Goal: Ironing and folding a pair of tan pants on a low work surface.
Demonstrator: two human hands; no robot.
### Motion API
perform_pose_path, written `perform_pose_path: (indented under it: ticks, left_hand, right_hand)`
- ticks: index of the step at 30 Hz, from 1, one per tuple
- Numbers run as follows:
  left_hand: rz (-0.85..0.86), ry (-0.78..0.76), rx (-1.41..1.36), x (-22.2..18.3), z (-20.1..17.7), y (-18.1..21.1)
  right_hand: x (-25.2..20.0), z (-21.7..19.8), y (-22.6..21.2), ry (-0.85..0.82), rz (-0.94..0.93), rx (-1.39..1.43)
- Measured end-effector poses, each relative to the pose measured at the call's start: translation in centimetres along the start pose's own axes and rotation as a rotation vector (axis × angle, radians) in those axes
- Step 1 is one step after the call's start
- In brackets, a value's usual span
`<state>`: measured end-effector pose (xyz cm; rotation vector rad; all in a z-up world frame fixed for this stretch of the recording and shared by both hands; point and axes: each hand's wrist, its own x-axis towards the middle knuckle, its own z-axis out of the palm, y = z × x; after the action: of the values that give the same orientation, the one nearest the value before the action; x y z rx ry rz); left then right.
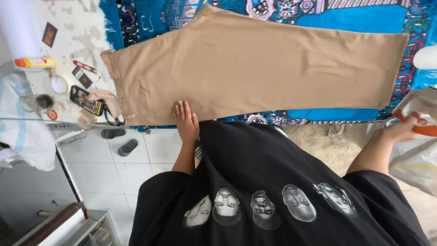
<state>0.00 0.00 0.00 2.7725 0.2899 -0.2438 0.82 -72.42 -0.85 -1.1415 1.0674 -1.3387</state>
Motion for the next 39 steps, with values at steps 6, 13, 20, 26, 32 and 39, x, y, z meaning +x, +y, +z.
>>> perform_pose_path:
  ticks: [6,13,20,26,32,39]
  left_hand:
    - [0.131,0.298,-0.083,2.9,-3.8,-0.9]
    - [0.179,0.516,-0.072,14.4,-8.2,-1.6]
    - [0.312,0.008,0.206,26.8,-12.6,0.1]
    - [0.332,-0.215,0.257,29.8,-12.2,-0.4]
    - [0.263,-0.36,0.054,30.0,-11.7,-2.3]
    - [0.345,-0.232,0.162,26.2,-13.9,-2.6]
  right_hand:
    - [-0.4,-0.7,0.1,0.001,-0.172,-0.158]
    - [-3.2,-3.3,0.6,0.269,0.155,-0.796]
    - [-22.8,6.9,-5.2,-0.436,-0.591,-1.057]
    - [-31.1,23.7,-6.3,-1.589,-0.78,-1.01]
    - [-33.1,31.6,-1.4,-1.821,-1.298,-1.216]
    - [-30.4,32.4,1.1,-1.968,-1.209,-1.21]
